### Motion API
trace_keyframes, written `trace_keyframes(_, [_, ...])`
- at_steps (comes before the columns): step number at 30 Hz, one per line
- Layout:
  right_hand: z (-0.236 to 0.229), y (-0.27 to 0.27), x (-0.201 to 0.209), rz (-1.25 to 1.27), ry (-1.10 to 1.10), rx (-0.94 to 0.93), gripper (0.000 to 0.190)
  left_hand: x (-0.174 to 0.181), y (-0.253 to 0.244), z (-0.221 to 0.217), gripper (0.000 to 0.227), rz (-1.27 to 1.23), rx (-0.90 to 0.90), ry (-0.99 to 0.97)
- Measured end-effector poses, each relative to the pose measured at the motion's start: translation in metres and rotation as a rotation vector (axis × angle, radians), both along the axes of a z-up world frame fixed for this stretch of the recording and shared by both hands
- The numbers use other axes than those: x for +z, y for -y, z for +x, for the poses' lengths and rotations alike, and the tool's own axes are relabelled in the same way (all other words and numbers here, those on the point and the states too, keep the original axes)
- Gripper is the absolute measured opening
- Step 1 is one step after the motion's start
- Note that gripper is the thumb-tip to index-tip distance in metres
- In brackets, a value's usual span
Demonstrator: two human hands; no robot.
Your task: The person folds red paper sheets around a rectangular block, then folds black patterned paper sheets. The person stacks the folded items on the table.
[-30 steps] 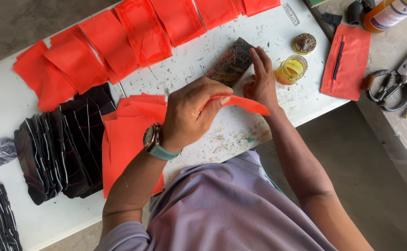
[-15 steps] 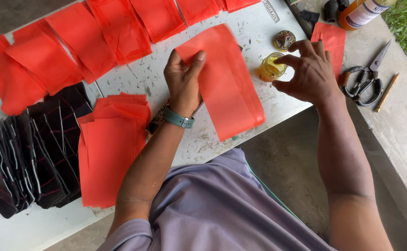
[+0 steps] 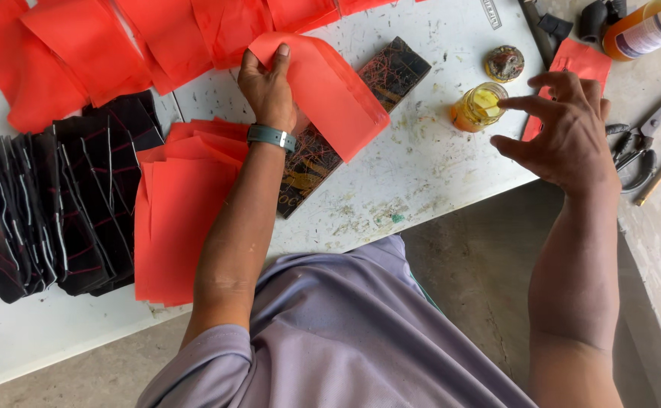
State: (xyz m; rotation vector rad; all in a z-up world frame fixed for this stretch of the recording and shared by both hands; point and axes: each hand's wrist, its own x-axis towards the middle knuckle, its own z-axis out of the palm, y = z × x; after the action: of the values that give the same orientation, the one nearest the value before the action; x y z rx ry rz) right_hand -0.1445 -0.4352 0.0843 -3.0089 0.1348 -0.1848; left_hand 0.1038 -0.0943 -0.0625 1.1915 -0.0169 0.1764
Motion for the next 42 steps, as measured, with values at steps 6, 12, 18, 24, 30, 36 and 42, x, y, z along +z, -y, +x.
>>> trace_keyframes(6, [-0.009,-0.02,0.02,0.181,0.118,0.086,0.041,-0.006,-0.003,0.0,0.008,0.018,0.106,-0.018])
trace_keyframes(12, [0.021,-0.093,-0.009,1.35,-0.594,0.223,0.114,-0.008,-0.004,0.005,0.009,0.023,0.135,-0.202])
trace_keyframes(18, [0.054,-0.121,-0.045,1.553,-0.684,0.116,0.109,-0.017,-0.008,0.007,0.009,0.071,0.157,-0.147])
trace_keyframes(24, [0.045,-0.17,-0.028,1.038,-0.791,0.101,0.114,-0.024,-0.007,0.01,0.011,0.053,0.163,-0.157])
trace_keyframes(30, [0.056,-0.179,-0.007,0.959,-0.721,0.114,0.102,-0.024,-0.008,0.015,0.048,-0.002,0.14,-0.22])
trace_keyframes(36, [0.062,-0.178,-0.015,0.655,-0.696,0.144,0.101,-0.027,-0.007,0.016,0.054,-0.049,0.121,-0.18])
trace_keyframes(42, [0.064,-0.195,0.009,0.659,-0.63,0.015,0.097,-0.024,-0.018,0.02,0.062,0.146,0.139,-0.069])
